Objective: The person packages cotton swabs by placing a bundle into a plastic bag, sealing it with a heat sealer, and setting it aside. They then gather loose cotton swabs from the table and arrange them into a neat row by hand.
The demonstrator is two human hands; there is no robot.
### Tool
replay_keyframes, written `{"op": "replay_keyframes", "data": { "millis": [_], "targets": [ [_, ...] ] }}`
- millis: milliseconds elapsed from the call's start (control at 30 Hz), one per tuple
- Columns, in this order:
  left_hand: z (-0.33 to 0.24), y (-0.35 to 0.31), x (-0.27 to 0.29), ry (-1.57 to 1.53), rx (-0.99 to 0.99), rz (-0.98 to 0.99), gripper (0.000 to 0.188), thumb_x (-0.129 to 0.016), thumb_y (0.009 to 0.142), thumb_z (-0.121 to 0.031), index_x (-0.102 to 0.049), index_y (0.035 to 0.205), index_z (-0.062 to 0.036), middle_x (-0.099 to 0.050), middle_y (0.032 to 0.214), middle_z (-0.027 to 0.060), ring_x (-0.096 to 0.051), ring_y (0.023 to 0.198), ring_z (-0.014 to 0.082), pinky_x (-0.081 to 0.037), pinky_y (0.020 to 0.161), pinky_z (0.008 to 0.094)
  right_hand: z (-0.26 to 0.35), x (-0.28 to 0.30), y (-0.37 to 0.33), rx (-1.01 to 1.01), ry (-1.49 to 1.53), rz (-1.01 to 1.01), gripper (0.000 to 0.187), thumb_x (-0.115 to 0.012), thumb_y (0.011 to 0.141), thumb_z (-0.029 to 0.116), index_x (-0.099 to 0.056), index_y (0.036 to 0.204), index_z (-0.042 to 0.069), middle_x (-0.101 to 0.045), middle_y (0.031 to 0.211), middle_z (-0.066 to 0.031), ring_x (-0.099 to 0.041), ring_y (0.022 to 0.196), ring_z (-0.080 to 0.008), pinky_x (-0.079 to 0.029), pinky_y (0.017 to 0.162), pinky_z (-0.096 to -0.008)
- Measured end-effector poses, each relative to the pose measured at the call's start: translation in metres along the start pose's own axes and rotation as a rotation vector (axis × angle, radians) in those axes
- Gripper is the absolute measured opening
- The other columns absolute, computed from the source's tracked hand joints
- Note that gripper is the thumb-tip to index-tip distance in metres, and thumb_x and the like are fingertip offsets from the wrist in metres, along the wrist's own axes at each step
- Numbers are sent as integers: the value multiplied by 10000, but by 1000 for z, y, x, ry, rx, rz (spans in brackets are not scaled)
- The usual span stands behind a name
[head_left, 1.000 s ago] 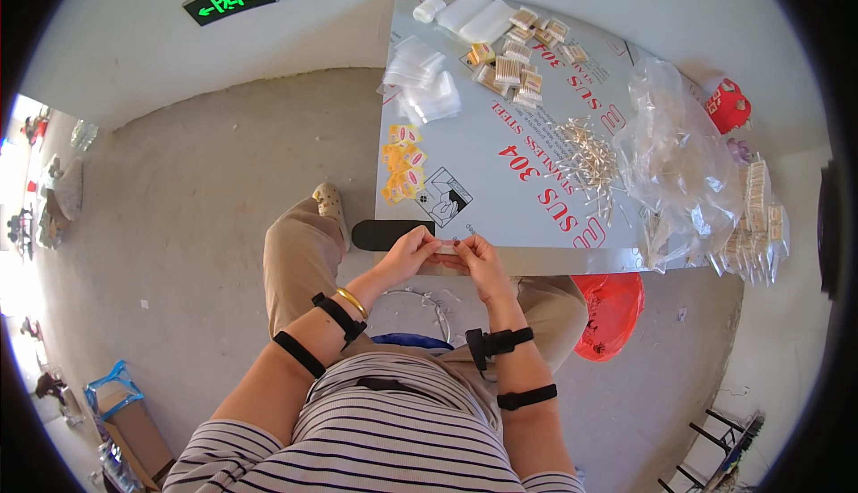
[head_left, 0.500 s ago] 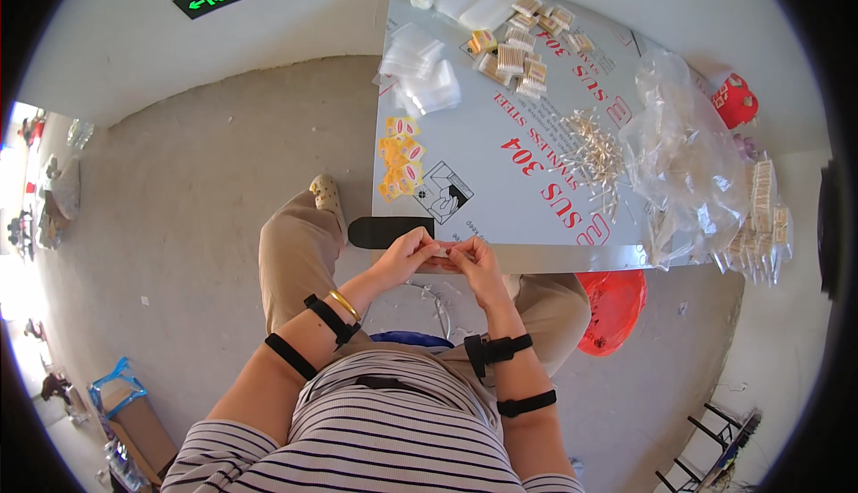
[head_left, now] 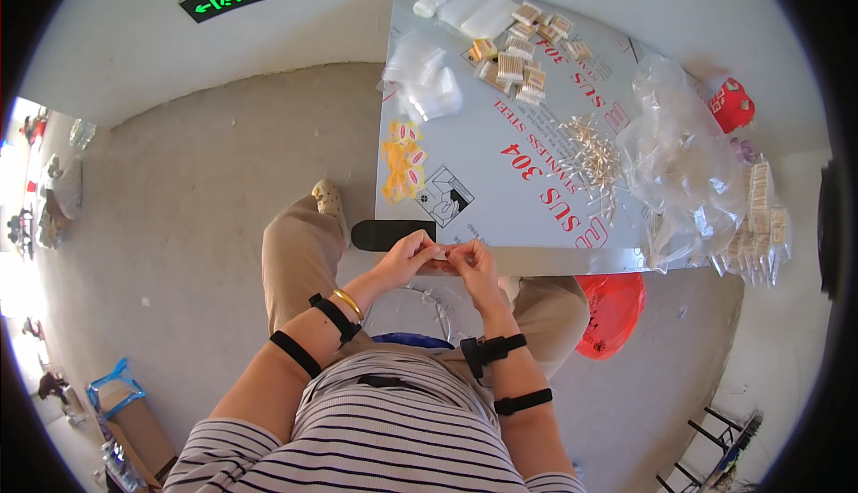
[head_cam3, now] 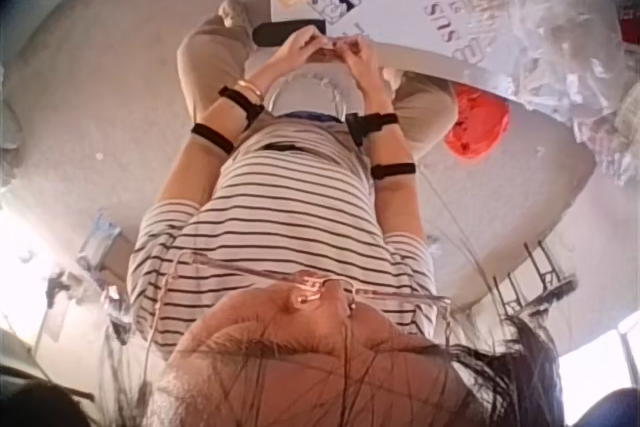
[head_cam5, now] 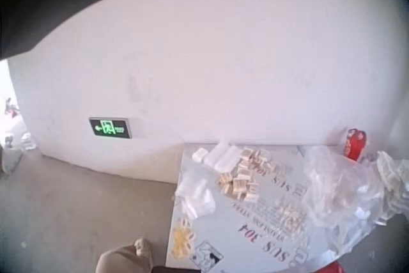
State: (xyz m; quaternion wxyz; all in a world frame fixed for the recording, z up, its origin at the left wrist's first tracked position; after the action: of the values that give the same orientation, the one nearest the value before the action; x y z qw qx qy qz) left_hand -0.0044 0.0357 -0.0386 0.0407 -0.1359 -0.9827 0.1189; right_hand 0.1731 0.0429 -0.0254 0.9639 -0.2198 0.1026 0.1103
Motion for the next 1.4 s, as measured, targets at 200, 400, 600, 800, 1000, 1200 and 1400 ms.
{"op": "replay_keyframes", "data": {
  "millis": [200,400,600,800,1000,1200,1400],
  "targets": [
    [-7,-1,-10,-288,85,-20,113,-574,1017,-115,-506,1046,-28,-665,942,52,-667,929,115,-588,785,287,-1,1,0,7,10,-8,77,-626,953,9,-550,946,4,-677,966,-103,-693,848,-174,-594,796,-320],
    [0,5,-8,-291,75,17,108,-582,1012,-107,-513,1040,-29,-683,972,68,-682,899,121,-588,753,274,-5,5,2,-24,82,55,71,-620,980,73,-556,956,58,-683,1075,-100,-708,897,-182,-575,812,-316],
    [-1,4,-4,-256,213,48,141,-594,1008,-128,-501,1067,-39,-686,998,70,-688,898,132,-593,757,289,-2,1,-2,-32,166,84,73,-619,988,98,-551,961,96,-690,1077,-71,-710,904,-160,-552,777,-285],
    [-4,6,-5,-318,211,71,261,-606,1004,-148,-482,1213,-53,-674,1075,76,-663,916,133,-590,792,310,-6,8,1,-85,172,53,71,-609,980,51,-539,971,58,-687,1083,-121,-716,904,-209,-585,824,-325],
    [-26,-13,-19,-386,161,-99,480,-619,1000,-273,-401,1378,-72,-632,1227,98,-630,1058,160,-577,861,352,19,6,-14,57,113,24,71,-603,985,63,-533,978,69,-681,1085,-100,-711,931,-209,-568,843,-324],
    [-94,-61,-3,-1317,322,431,724,-628,962,-471,-374,1489,-46,-532,1423,136,-593,1217,237,-500,1019,395,120,-49,-102,531,-102,219,129,-625,920,-52,-554,982,36,-697,1091,-143,-711,901,-227,-581,829,-334],
    [-206,-95,-19,-782,-38,445,457,-646,980,-284,-597,1311,27,-646,1283,177,-574,1271,262,-456,1076,397,173,-74,-167,969,-716,289,247,-733,789,-49,-603,955,79,-746,1024,-86,-712,854,-242,-564,744,-327]
  ]
}}
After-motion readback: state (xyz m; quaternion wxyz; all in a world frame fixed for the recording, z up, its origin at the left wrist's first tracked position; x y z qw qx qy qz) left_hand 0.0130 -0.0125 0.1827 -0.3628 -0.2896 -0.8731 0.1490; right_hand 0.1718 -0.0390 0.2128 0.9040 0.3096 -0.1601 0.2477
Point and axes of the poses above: each hand's wrist, its own y-axis towards the middle knuckle, its own x-axis out of the back of the hand, z = x × y, the point moved 3 cm from there along y, towards the middle knuckle
